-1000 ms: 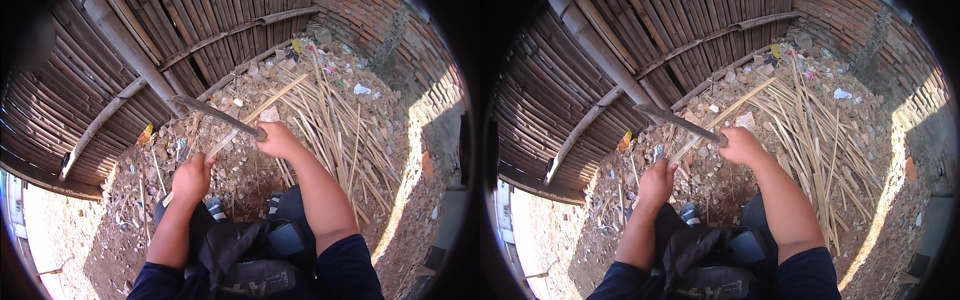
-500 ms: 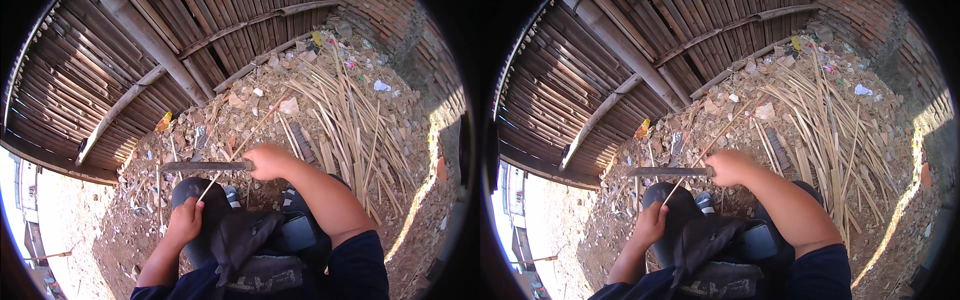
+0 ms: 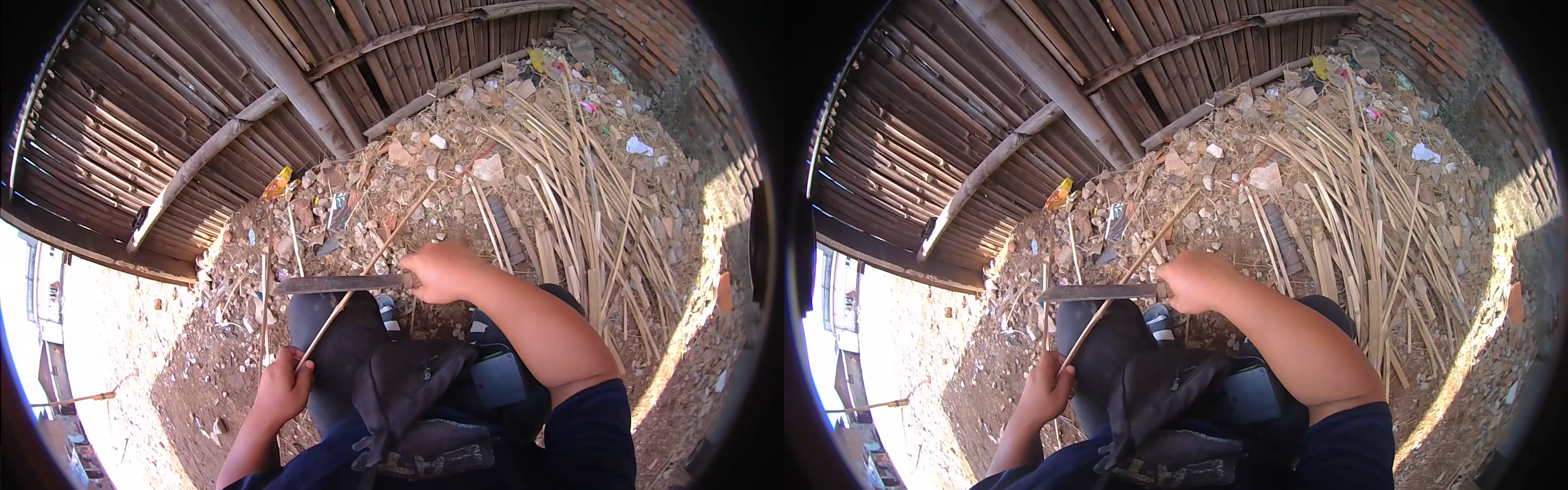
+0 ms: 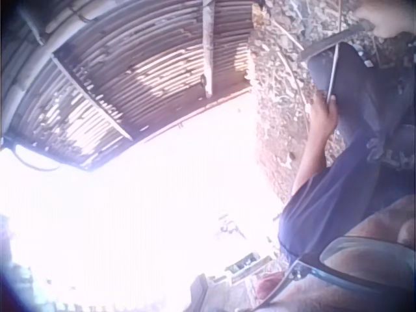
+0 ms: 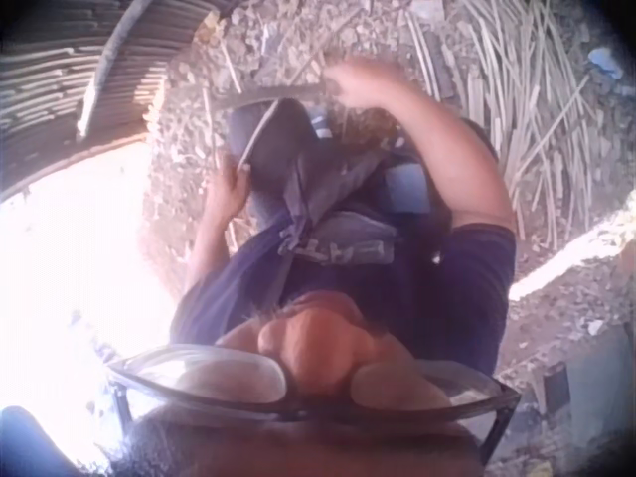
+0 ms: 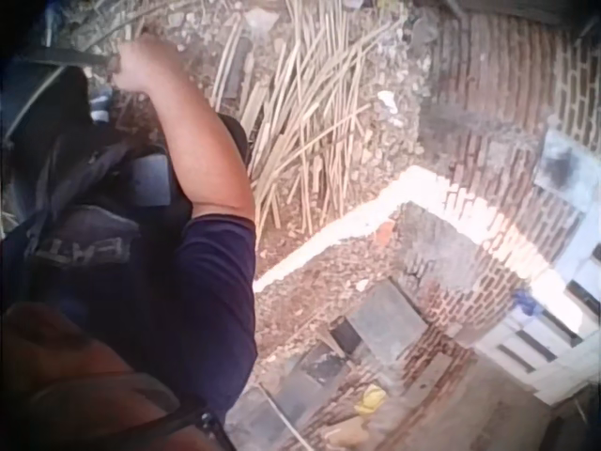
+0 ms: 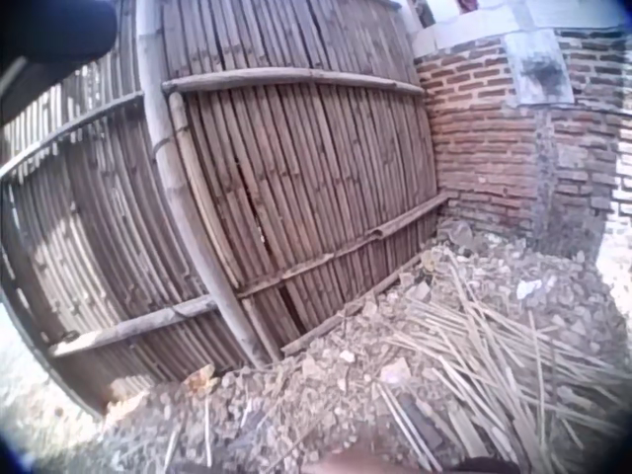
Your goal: The person shaves a thin wooden strip using a machete by pulling the blade along the surface while holding the strip by hand.
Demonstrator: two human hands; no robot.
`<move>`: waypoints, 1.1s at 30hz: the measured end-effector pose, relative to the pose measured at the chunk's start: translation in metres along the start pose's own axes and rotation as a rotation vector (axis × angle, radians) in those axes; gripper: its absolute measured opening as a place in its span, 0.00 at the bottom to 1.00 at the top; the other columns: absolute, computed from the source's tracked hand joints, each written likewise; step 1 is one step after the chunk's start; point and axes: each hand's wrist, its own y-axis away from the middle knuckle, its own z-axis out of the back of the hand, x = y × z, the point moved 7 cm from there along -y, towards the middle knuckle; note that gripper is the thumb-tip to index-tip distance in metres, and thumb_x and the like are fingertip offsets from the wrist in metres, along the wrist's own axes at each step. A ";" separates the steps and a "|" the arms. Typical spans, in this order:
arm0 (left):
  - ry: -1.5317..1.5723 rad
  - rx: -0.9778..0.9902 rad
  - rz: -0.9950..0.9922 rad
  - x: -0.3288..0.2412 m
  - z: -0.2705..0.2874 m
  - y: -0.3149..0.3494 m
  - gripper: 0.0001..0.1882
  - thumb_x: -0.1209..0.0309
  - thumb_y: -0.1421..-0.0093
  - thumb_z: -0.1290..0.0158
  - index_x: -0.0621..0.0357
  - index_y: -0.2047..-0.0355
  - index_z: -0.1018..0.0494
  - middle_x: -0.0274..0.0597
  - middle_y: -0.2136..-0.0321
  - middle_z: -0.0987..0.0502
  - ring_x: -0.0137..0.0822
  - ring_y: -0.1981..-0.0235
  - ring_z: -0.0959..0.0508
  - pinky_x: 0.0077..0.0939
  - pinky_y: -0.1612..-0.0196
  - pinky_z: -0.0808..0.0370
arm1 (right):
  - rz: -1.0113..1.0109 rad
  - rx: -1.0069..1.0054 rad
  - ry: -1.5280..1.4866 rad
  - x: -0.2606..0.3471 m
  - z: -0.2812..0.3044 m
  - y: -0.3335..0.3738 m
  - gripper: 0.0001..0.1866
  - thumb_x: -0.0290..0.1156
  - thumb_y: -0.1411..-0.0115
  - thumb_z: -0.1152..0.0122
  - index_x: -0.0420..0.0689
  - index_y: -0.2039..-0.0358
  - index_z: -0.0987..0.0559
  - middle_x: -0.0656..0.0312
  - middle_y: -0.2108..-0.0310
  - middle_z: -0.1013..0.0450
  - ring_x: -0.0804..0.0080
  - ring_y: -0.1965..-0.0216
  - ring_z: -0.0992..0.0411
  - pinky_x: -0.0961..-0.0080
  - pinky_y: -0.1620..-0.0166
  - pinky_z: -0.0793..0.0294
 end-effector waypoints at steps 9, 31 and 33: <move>0.043 0.009 0.023 0.018 0.007 0.028 0.13 0.63 0.31 0.45 0.61 0.61 0.26 0.45 0.77 0.21 0.39 0.76 0.20 0.36 0.69 0.23 | -0.056 -0.024 -0.016 -0.011 0.027 0.002 0.21 0.40 0.46 0.30 0.47 0.53 0.18 0.49 0.61 0.19 0.49 0.55 0.20 0.52 0.53 0.21; -0.096 -0.140 -0.448 -0.101 -0.005 -0.086 0.11 0.67 0.29 0.52 0.62 0.66 0.31 0.61 0.76 0.24 0.67 0.71 0.23 0.58 0.67 0.28 | -0.398 -0.576 -0.228 -0.123 0.089 0.038 0.18 0.43 0.41 0.33 0.48 0.53 0.18 0.49 0.67 0.19 0.48 0.60 0.20 0.54 0.56 0.21; -0.145 -0.155 -0.425 -0.099 -0.001 -0.084 0.11 0.67 0.29 0.51 0.62 0.66 0.30 0.60 0.76 0.23 0.65 0.71 0.22 0.56 0.66 0.27 | -0.437 -0.512 -0.213 -0.107 0.088 0.035 0.21 0.41 0.42 0.33 0.49 0.49 0.18 0.49 0.65 0.19 0.50 0.58 0.20 0.54 0.55 0.21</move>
